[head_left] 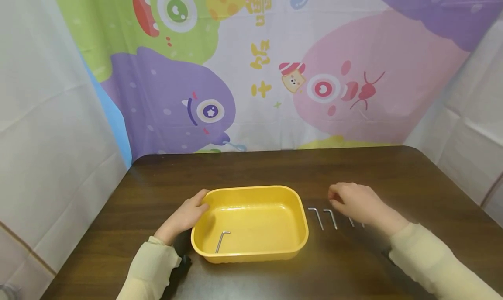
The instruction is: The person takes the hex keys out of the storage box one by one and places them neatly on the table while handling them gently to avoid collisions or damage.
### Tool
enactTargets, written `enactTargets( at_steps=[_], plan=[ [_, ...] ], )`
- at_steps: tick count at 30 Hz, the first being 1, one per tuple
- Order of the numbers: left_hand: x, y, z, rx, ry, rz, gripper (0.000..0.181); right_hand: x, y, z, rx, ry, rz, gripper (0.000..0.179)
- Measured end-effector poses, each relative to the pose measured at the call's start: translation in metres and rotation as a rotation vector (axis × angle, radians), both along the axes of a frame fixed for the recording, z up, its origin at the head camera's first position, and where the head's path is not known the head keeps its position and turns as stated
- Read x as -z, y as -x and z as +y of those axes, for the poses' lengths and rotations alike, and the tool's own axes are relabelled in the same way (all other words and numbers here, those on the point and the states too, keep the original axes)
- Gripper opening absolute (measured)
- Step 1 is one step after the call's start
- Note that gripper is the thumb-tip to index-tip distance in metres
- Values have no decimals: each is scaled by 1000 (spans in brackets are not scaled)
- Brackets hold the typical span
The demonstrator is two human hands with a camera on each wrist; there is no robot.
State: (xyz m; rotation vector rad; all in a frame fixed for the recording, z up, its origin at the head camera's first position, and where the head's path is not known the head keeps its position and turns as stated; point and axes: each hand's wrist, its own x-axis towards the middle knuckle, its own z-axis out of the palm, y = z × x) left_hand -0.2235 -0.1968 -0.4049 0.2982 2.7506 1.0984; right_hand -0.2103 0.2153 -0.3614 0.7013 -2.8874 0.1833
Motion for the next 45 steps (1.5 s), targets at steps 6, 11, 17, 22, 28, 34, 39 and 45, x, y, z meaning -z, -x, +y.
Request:
enactTargets(
  at_steps=[6, 11, 17, 22, 28, 34, 39, 45],
  plan=[
    [-1, -2, 0, -4, -1, -6, 35, -7, -6, -22, -80, 8, 62, 9],
    [-1, -2, 0, 2, -1, 2, 35, -13, -6, -45, -153, 18, 89, 8],
    [-1, -1, 1, 1, 0, 0, 36, -19, -5, -71, -237, 16, 132, 4],
    [-1, 1, 0, 0, -13, -4, 36, -21, -4, -87, -267, 9, 139, 4],
    [-2, 0, 0, 1, -16, -4, 34, -18, -4, -104, -315, -16, 125, 4],
    [0, -2, 0, -1, -18, 1, 34, -13, -4, -121, -359, -31, 135, 10],
    [3, -3, 0, -4, -7, 4, 34, -11, -5, -138, -370, -58, 81, 11],
    [-1, -2, 0, 0, -13, 15, 34, -15, -6, -156, -390, -73, 52, 10]
  ],
)
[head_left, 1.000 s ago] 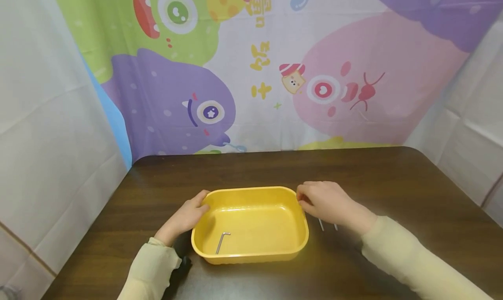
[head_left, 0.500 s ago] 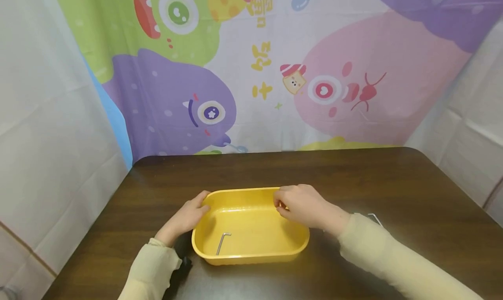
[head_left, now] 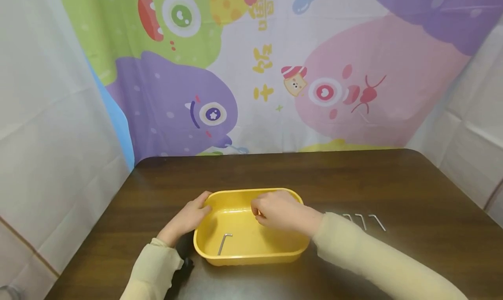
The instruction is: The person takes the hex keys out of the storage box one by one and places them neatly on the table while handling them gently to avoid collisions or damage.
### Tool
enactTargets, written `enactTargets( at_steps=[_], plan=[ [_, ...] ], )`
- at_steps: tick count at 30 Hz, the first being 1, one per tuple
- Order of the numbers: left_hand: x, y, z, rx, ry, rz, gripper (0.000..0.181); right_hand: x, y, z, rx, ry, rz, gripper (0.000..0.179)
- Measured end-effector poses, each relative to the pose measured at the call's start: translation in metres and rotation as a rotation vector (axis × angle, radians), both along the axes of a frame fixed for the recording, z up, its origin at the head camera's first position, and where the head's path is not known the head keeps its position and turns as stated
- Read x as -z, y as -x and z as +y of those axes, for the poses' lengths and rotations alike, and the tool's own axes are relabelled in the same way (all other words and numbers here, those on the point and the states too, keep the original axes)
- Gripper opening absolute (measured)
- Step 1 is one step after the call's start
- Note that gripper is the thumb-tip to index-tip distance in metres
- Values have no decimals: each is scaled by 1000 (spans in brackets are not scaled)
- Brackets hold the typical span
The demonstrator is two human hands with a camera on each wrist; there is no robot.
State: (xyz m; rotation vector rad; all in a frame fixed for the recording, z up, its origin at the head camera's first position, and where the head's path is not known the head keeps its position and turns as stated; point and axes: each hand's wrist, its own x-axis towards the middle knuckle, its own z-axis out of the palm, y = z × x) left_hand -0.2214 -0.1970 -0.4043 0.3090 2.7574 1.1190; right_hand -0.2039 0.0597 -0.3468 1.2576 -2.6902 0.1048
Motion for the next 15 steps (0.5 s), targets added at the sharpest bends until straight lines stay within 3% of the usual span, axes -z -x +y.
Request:
enactTargets(
  at_steps=[15],
  plan=[
    [0, 2, -2, -2, -3, -14, 35, -10, 0, -20, 11, -116, -98, 8]
  ],
)
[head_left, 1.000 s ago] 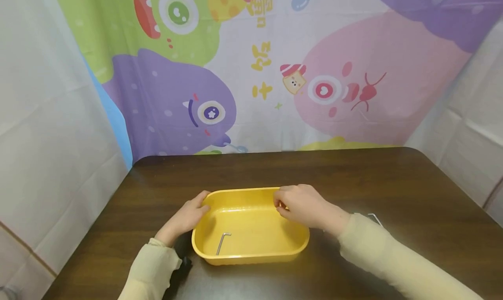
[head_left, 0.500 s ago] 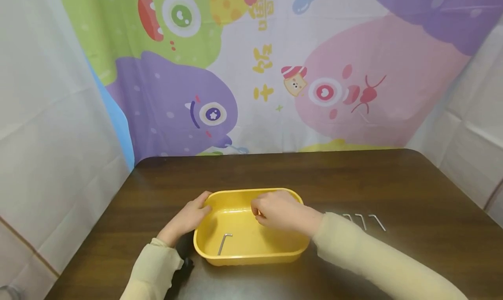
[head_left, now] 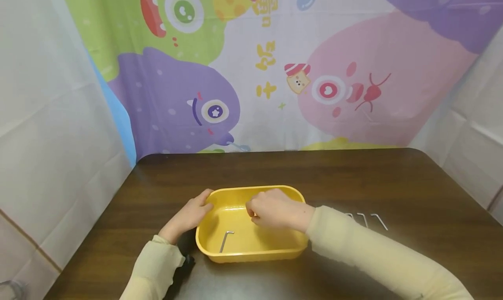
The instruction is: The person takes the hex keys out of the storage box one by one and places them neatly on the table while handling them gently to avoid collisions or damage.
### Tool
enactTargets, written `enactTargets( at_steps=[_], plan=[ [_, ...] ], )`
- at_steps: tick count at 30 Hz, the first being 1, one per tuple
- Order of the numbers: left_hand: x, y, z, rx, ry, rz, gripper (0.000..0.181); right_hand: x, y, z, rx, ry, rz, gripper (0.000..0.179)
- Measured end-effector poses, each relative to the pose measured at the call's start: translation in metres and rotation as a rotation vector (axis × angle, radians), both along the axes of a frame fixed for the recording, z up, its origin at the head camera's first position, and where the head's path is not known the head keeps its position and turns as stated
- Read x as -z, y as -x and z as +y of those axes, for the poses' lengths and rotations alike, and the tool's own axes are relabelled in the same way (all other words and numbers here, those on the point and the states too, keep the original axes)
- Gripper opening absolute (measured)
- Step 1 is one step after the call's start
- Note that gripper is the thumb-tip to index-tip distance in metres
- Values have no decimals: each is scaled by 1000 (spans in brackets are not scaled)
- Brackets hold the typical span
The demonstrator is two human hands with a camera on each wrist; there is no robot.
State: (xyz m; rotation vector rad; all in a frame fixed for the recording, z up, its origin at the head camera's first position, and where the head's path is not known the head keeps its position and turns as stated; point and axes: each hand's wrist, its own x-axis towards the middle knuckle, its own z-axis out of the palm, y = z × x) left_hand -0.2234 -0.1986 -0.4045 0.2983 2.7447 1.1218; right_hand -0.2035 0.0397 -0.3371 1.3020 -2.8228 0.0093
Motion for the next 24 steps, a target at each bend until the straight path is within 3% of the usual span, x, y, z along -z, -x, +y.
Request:
enactTargets(
  at_steps=[7, 13, 24],
  plan=[
    [0, 1, -2, 0, 1, 8, 35, -12, 5, -3, -27, 4, 39, 8],
    [0, 2, -2, -2, 17, 10, 35, -14, 13, -18, -41, -11, 1, 12],
    [1, 1, 0, 6, 14, 9, 32, 5, 19, -42, -46, -115, -98, 9]
  ],
)
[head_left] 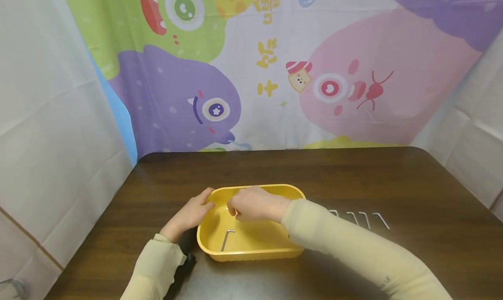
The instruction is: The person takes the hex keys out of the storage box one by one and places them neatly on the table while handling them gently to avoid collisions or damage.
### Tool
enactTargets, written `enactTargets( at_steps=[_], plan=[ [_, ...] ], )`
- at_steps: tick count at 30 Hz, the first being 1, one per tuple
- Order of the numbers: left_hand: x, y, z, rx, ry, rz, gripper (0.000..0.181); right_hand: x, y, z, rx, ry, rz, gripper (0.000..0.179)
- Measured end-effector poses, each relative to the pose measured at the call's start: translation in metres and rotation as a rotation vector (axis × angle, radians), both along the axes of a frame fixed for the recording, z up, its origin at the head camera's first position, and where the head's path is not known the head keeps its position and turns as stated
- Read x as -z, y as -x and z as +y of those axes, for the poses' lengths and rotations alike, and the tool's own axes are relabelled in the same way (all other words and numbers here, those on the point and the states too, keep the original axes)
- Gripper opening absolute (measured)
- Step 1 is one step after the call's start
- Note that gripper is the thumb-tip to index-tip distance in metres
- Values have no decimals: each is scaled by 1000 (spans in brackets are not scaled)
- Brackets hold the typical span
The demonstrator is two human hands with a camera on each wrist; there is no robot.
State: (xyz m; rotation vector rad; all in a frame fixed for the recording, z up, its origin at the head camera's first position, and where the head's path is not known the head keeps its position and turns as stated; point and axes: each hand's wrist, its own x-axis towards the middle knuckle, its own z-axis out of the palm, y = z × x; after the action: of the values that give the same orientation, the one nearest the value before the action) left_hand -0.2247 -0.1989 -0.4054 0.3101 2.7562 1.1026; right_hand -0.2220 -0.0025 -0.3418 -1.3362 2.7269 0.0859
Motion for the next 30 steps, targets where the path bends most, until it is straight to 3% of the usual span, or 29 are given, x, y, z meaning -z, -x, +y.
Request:
enactTargets(
  at_steps=[10, 20, 30],
  plan=[
    [3, 0, -1, 9, -29, -9, 32, 19, -2, -14, -53, -76, -73, 11],
    [0, 0, 1, 19, -32, 2, 31, 37, -4, -21, -106, -94, -39, 11],
    [-1, -1, 0, 16, -43, -4, 31, 41, -1, -23, -99, -85, -25, 10]
  ],
)
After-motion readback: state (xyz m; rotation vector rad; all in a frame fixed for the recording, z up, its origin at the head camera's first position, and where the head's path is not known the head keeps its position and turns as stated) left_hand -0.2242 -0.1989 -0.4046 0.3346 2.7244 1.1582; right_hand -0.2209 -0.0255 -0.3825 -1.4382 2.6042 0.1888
